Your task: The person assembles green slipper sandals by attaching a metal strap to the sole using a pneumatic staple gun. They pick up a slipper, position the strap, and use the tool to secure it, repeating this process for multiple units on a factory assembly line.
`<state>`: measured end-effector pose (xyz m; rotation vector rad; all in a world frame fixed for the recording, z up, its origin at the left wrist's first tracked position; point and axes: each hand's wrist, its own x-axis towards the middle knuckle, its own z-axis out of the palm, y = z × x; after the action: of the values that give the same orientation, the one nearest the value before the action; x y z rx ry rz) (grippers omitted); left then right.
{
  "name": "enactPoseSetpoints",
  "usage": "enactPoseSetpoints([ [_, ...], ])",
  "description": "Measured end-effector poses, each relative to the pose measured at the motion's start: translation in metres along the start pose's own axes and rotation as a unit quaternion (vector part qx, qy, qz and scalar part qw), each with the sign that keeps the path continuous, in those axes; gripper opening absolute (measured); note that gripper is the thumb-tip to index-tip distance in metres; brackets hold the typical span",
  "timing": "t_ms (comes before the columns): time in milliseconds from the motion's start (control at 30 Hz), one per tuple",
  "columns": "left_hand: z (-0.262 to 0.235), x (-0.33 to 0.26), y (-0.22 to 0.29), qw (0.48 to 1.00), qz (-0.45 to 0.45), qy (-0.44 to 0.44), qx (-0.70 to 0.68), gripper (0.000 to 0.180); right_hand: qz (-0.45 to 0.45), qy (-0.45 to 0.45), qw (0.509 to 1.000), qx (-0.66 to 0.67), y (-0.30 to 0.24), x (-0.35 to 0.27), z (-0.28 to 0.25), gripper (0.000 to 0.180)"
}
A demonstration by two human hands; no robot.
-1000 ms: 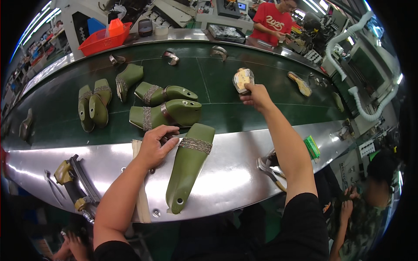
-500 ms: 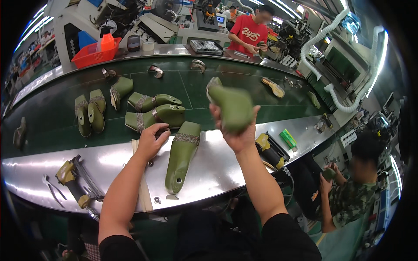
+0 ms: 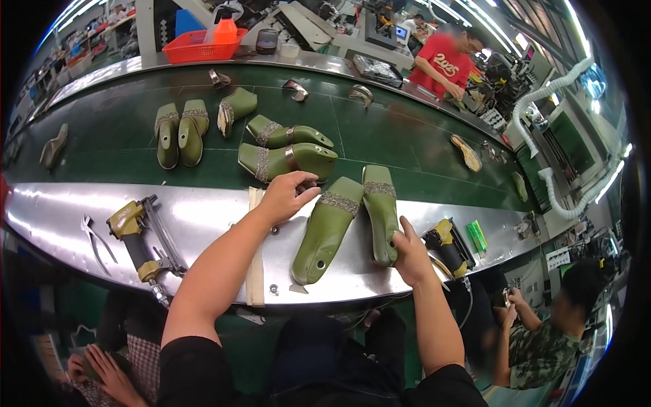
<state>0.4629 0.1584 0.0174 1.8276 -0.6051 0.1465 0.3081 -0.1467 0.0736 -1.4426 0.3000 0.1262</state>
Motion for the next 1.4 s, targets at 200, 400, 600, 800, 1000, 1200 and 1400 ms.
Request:
enactPoseSetpoints([
  [200, 0.004, 0.002, -0.002, 1.000, 0.005, 0.000, 0.021, 0.038, -0.121, 0.002, 0.924, -0.362, -0.002, -0.009, 0.021, 0.112],
  [400, 0.007, 0.003, 0.000, 1.000, -0.013, 0.000, -0.009, 0.039, 0.077, -0.065, 0.994, 0.030, -0.008, -0.039, 0.031, 0.106],
  [600, 0.014, 0.001, 0.001, 0.991, -0.075, -0.016, -0.109, 0.049, 0.065, -0.107, 0.958, -0.257, -0.033, -0.028, 0.032, 0.097],
  [800, 0.014, 0.001, -0.004, 0.990, -0.077, -0.068, -0.098, 0.066, 0.003, 0.022, 0.955, -0.295, -0.038, -0.022, 0.030, 0.109],
  [1000, 0.019, 0.001, -0.002, 0.996, -0.034, -0.064, -0.055, 0.068, -0.016, -0.066, 0.971, -0.231, -0.033, 0.000, 0.046, 0.100],
  [1200, -0.012, 0.014, -0.009, 0.998, 0.000, -0.012, -0.059, 0.054, -0.068, -0.191, 0.939, -0.278, -0.033, 0.015, 0.075, 0.096],
  [1400, -0.041, 0.020, -0.010, 0.942, -0.131, -0.052, -0.304, 0.049, -0.052, -0.302, 0.839, -0.449, -0.111, 0.114, 0.081, 0.061],
])
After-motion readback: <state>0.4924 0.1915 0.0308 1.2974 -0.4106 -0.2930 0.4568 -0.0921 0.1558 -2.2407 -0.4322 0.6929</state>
